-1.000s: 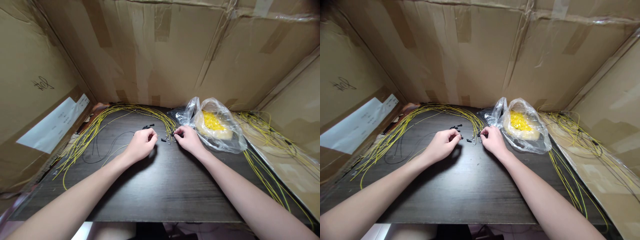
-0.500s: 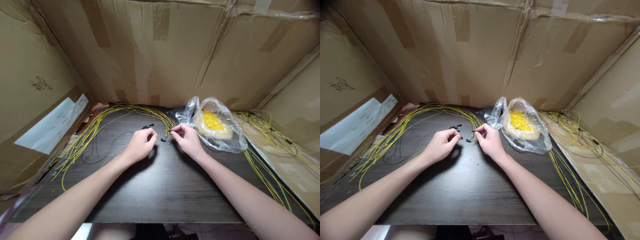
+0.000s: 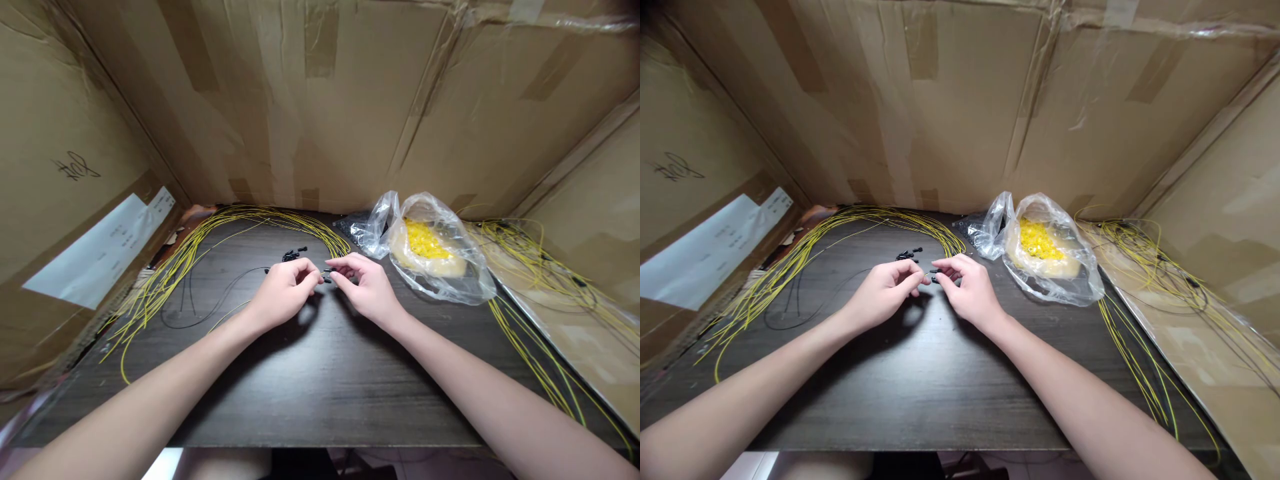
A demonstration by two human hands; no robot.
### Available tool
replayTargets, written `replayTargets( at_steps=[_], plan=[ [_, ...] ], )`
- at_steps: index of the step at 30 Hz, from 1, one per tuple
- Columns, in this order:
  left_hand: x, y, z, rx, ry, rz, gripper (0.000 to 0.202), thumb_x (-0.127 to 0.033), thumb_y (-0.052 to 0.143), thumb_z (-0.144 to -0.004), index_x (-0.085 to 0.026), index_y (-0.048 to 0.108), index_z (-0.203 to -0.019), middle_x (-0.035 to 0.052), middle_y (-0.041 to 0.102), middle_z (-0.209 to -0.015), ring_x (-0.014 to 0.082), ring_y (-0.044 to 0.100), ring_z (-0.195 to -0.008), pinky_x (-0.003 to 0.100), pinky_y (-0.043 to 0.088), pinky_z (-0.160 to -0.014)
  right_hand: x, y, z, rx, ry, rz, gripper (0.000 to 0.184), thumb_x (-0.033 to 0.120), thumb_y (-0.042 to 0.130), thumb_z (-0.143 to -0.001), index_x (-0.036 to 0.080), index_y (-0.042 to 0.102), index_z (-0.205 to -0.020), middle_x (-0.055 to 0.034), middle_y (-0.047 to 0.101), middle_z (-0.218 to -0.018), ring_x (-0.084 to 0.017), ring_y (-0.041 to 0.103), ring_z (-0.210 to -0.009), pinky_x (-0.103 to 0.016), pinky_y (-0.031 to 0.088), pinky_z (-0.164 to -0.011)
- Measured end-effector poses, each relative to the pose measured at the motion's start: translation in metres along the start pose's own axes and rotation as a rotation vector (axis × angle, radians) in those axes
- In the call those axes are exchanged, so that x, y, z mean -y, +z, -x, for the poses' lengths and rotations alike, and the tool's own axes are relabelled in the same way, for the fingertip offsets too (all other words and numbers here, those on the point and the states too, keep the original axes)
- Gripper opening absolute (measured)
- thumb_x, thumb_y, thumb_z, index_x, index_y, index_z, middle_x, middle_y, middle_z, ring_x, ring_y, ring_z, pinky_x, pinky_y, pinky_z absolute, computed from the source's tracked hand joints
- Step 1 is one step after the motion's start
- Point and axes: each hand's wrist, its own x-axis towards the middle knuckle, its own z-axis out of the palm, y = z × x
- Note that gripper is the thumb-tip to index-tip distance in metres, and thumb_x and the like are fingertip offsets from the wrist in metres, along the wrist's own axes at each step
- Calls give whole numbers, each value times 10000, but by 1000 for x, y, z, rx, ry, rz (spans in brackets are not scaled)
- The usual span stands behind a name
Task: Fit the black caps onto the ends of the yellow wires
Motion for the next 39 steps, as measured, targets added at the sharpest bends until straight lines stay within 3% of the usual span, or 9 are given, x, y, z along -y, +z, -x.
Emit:
replayTargets(
  at_steps=[6, 13, 18, 22, 27, 39],
  plan=[
    [-1, 2, 0, 0, 16, 80, 229, -308, 530, -899, -162, 650, -770, 28, 691, -737, 171, 633, -695, 280, 479, -676, 1, 3, 2, 40, -9, 37, 170, 152, 609, -836, 196, 722, -955, -40, 666, -858, -151, 627, -750, -290, 525, -704],
    [1, 2, 1, 42, 71, 123, 229, -311, 520, -918, -161, 645, -799, 46, 703, -812, 180, 649, -772, 294, 500, -737, 4, 3, 3, 93, -18, 72, 233, 160, 617, -831, 204, 731, -1029, -38, 690, -840, -151, 618, -726, -292, 516, -689],
    [2, 1, 0, 8, 62, 61, 232, -305, 506, -916, -169, 647, -792, 37, 703, -802, 175, 643, -760, 281, 493, -714, 3, 4, 3, 57, 133, -118, 154, 279, 706, -802, 180, 738, -916, -49, 730, -823, -172, 668, -727, -319, 551, -710],
    [2, -1, -1, -15, 32, -19, 218, -292, 515, -892, -170, 641, -763, 8, 673, -718, 156, 614, -668, 266, 466, -653, -2, 4, 1, 43, 275, -287, 233, 366, 789, -718, 159, 736, -812, -65, 743, -777, -197, 701, -698, -347, 585, -690],
    [2, -1, -1, -29, 24, -80, 198, -270, 530, -864, -172, 627, -721, -9, 649, -668, 138, 568, -600, 249, 416, -585, -5, 5, -3, -10, 409, -438, 321, 419, 811, -681, 138, 736, -817, -72, 737, -707, -204, 717, -651, -340, 601, -641],
    [-3, 1, 1, -17, 137, -177, 198, -207, 539, -857, -162, 627, -685, -21, 622, -616, 109, 510, -545, 232, 371, -560, 3, 4, -2, 27, 373, -390, 330, 446, 786, -703, 137, 713, -795, -53, 711, -687, -182, 691, -628, -330, 587, -636]
  ],
)
